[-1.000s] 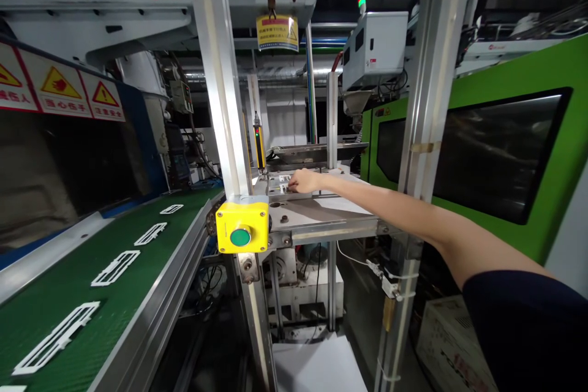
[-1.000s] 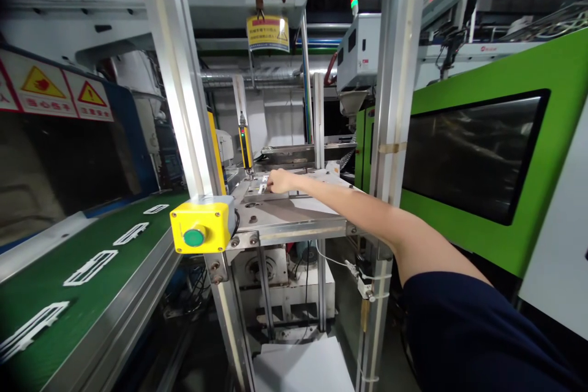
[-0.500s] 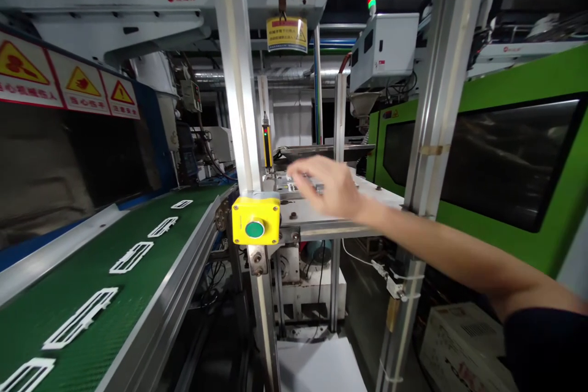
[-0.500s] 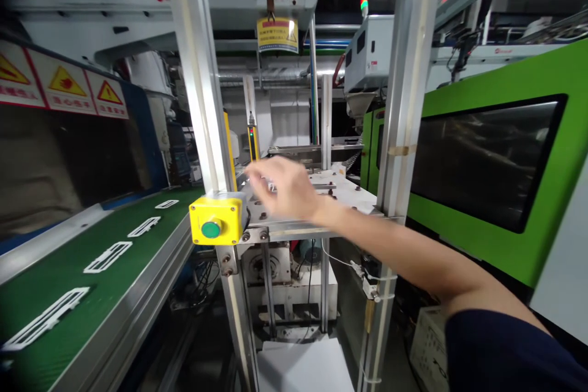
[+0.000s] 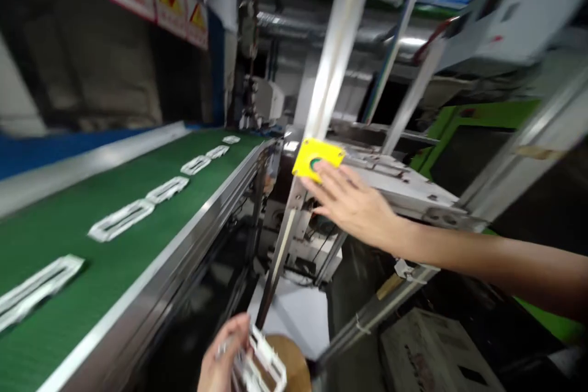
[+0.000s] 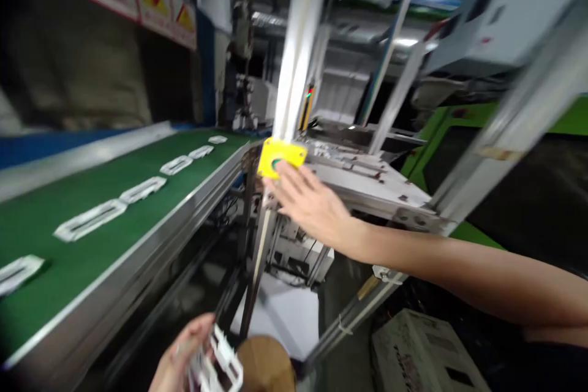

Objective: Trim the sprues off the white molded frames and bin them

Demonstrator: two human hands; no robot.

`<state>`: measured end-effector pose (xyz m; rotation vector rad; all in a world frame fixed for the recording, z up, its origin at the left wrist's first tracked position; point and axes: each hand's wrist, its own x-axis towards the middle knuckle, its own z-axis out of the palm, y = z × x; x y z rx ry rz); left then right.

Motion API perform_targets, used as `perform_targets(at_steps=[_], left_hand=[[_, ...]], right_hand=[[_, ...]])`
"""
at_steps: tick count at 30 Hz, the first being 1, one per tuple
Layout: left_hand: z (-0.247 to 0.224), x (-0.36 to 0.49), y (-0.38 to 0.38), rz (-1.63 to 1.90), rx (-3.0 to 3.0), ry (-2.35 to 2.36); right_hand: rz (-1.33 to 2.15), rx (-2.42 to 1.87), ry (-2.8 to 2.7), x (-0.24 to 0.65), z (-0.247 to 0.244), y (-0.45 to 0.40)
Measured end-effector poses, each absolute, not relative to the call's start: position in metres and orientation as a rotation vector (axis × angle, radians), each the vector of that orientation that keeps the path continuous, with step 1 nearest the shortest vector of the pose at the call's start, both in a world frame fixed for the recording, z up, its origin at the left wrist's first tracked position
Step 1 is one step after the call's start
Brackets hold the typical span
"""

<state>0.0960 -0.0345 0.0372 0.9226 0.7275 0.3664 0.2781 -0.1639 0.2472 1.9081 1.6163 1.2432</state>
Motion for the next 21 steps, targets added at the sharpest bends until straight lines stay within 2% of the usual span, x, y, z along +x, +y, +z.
perform_targets(at_steps=[4,6,7,9,11,14,17,21], left_hand=[[0.032,0.072,-0.019,0.469,0.671,0.617],[0.032,0.061,-0.017,0.505,0.640,0.608],[0.032,0.056,-0.018,0.520,0.629,0.614],[0.033,0.047,-0.021,0.539,0.612,0.639],[0.033,0.039,-0.024,0.557,0.606,0.677],[0.031,0.031,-0.027,0.594,0.601,0.747],[0.029,0.024,-0.028,0.643,0.590,0.803],[0.025,0.015,-0.029,0.735,0.566,0.865]], right_hand=[[1.110,2.347,1.930,0.256,0.213,-0.161],[0.756,2.678,2.156,0.241,0.178,-0.158],[0.430,2.865,2.219,0.231,0.157,-0.155],[-0.456,3.136,2.164,0.209,0.117,-0.147],[-1.261,3.174,1.990,0.189,0.085,-0.137],[-1.987,3.165,1.692,0.167,0.059,-0.125],[-2.360,3.190,1.372,0.158,0.047,-0.122],[-2.575,3.187,1.191,0.154,0.036,-0.124]])
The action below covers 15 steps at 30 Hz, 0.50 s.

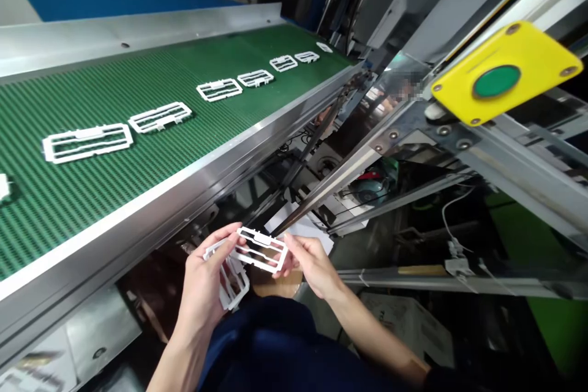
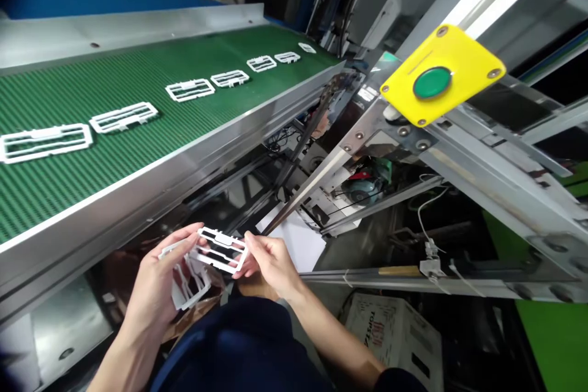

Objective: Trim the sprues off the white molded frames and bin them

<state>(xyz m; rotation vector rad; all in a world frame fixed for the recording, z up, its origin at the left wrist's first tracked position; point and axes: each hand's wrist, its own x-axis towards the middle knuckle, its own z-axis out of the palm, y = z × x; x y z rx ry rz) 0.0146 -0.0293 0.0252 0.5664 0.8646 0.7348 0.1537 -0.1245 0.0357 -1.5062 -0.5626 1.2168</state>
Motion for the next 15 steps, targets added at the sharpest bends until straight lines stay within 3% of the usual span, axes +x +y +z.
perform_targets(at_steps=[15], left_hand=[[0.013,-0.002,-0.032,0.784,0.506,0.972]], right_hand=[[1.185,-1.436,-0.598,0.155,0.023,-0.120]])
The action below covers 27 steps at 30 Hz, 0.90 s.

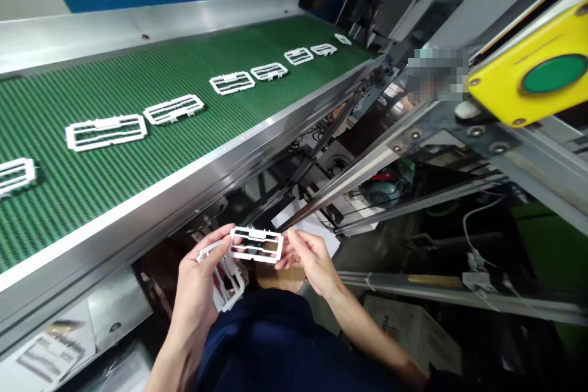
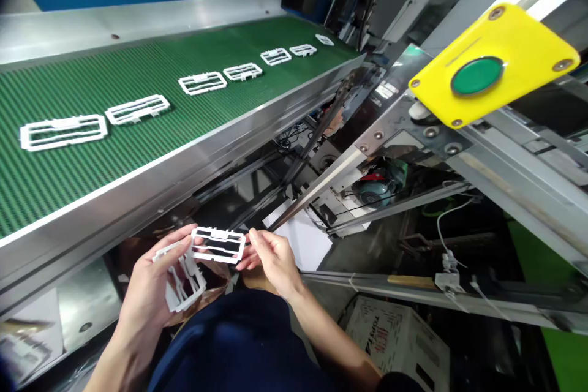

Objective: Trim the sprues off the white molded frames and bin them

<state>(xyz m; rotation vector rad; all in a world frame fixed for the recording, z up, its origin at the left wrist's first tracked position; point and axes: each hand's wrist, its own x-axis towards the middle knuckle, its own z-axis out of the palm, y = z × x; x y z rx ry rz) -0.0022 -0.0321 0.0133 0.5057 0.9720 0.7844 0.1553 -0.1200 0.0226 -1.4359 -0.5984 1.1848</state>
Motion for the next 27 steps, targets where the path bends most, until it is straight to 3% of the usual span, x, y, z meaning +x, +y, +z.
perform_targets(at_steps=[20,27], left_hand=[[0.012,-0.018,-0.047,0.809,0.496,0.965],[0.015,-0.016,-0.054,0.847,0.578,0.984]], right_hand=[[1.185,-1.495,-0.786,0.145,0.014,-0.119],[0.647,-1.663,-1.191,0.148,0.027,-0.108]])
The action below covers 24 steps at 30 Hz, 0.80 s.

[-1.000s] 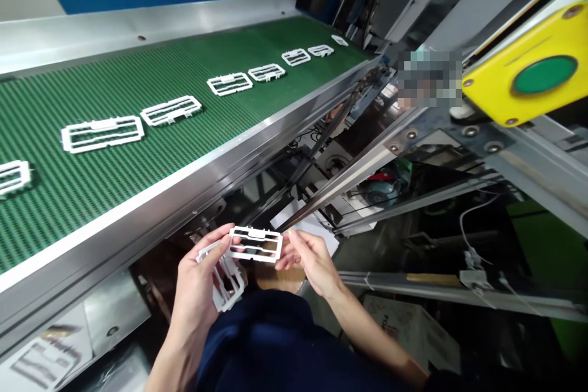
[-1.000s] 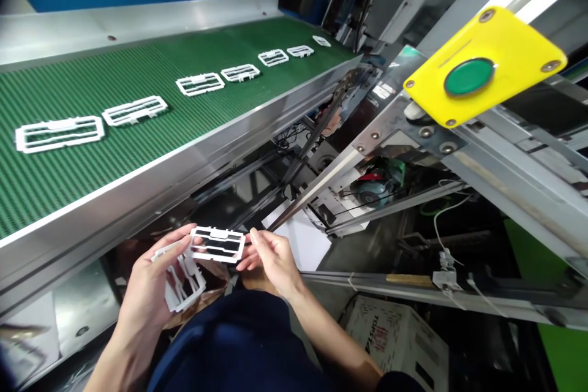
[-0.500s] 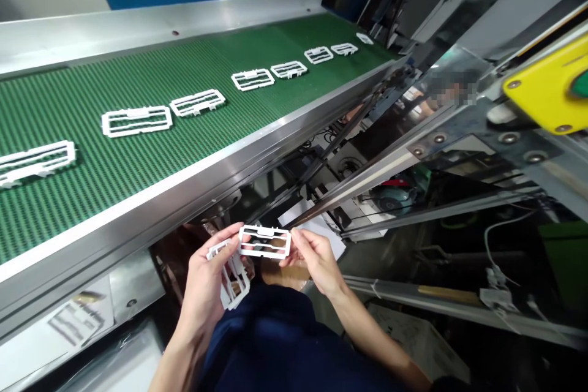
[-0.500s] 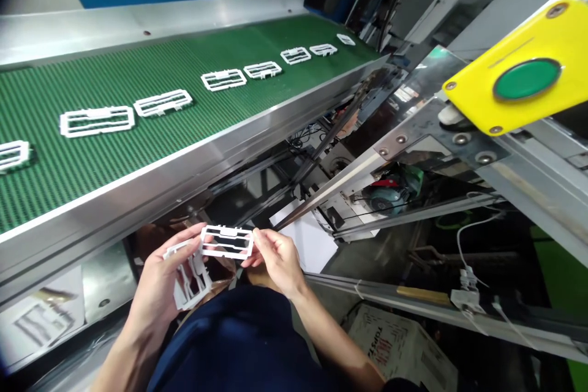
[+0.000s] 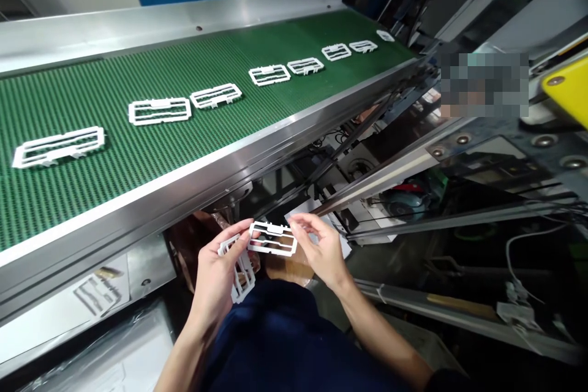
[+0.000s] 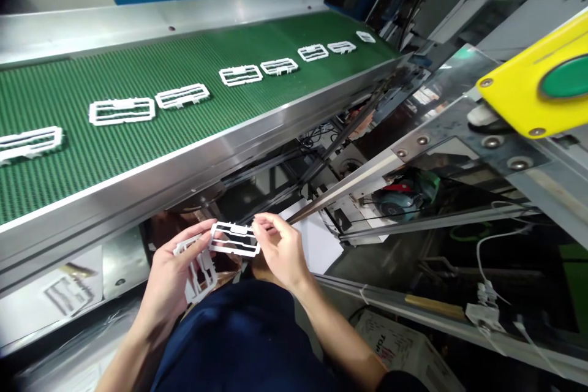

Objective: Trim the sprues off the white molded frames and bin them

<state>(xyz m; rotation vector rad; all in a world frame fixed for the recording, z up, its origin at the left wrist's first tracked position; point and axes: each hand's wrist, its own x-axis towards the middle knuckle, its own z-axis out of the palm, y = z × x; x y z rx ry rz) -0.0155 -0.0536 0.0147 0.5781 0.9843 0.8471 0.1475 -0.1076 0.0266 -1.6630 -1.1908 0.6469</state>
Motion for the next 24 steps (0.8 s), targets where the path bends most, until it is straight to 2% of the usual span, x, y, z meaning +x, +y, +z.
perform_targets(at_steps=[3,7,20,24], left_hand=[[0.017,-0.014,-0.058,0.819,0.642,1.002],[0.018,-0.010,-0.063,0.834,0.701,1.030],[0.015,-0.001,-0.075,0.916,0.714,1.057],[0.016,-0.001,-0.077,0.901,0.738,1.088]], right_hand=[[0.439,-1.658,-1.517,0.143,0.037,-0.102],[0.378,-1.577,-1.772,0.132,0.038,-0.096],[0.148,-1.642,-1.860,0.122,0.017,-0.094],[0.215,-1.685,-1.955,0.124,0.019,-0.091]])
